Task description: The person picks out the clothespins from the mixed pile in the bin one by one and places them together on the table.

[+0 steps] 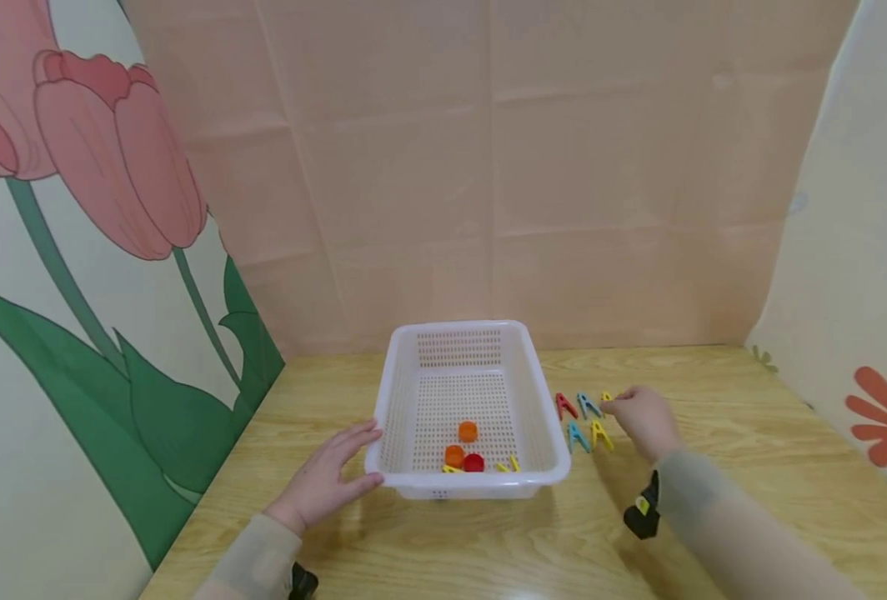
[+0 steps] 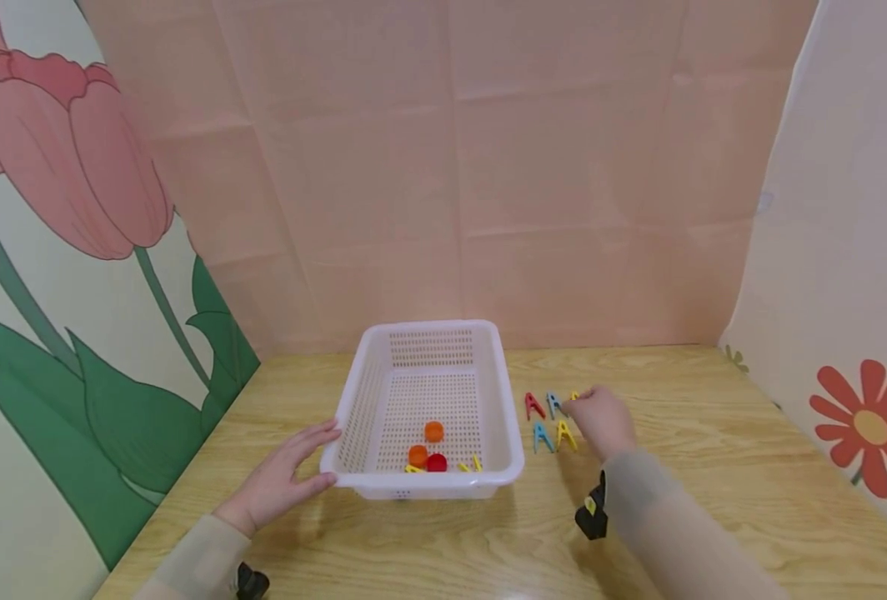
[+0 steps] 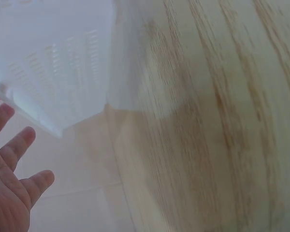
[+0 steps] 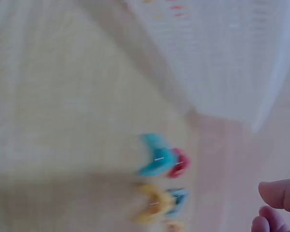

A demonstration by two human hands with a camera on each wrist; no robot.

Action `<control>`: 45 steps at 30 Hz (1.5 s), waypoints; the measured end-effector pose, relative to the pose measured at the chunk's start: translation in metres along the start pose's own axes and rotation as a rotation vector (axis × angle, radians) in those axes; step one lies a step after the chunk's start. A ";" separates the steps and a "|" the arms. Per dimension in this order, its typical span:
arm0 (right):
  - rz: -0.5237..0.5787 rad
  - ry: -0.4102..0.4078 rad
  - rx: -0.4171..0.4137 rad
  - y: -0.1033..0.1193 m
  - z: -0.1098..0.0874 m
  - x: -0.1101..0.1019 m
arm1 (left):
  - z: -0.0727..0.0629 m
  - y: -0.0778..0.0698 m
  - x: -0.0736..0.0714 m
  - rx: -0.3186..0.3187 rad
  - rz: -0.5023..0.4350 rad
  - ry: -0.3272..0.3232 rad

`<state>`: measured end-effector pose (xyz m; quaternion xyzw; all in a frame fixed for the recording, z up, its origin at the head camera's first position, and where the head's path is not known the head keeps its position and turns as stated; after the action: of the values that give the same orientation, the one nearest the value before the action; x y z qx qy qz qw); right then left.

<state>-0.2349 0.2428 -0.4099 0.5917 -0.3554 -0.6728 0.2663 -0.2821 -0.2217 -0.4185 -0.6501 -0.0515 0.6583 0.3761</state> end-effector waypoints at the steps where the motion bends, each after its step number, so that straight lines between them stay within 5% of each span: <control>1: -0.034 0.004 0.013 0.009 0.005 -0.001 | 0.001 0.000 0.000 -0.004 0.000 0.000; 10: -0.128 0.041 -0.086 0.087 0.035 -0.002 | 0.007 0.001 0.000 -0.045 0.002 -0.004; 19: -0.138 -0.006 -0.320 0.152 0.077 0.023 | 0.013 -0.001 0.002 -0.047 0.001 -0.005; 29: -0.012 0.057 -0.467 0.166 0.113 0.081 | 0.016 -0.006 0.009 -0.023 0.009 -0.027; 34: 0.020 0.195 -0.482 0.148 0.125 0.108 | 0.018 -0.009 0.012 -0.012 -0.005 -0.032; 42: -0.040 0.637 -0.469 0.133 0.125 0.139 | 0.021 -0.014 0.012 -0.027 0.008 -0.044; 45: -0.119 0.776 -0.402 0.129 0.113 0.150 | 0.017 -0.012 0.010 -0.023 0.007 -0.037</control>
<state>-0.3776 0.0662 -0.3938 0.7565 -0.0563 -0.4705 0.4507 -0.2907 -0.2006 -0.4174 -0.6423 -0.0637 0.6709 0.3651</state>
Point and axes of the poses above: each hand's wrist, its own z-axis towards the middle knuckle, its own x-axis out of the palm, y = z × x, the point moved 5 cm from there along z, towards the middle knuckle, and after that the axes turned 13 degrees about -x, right-handed, at the moved point
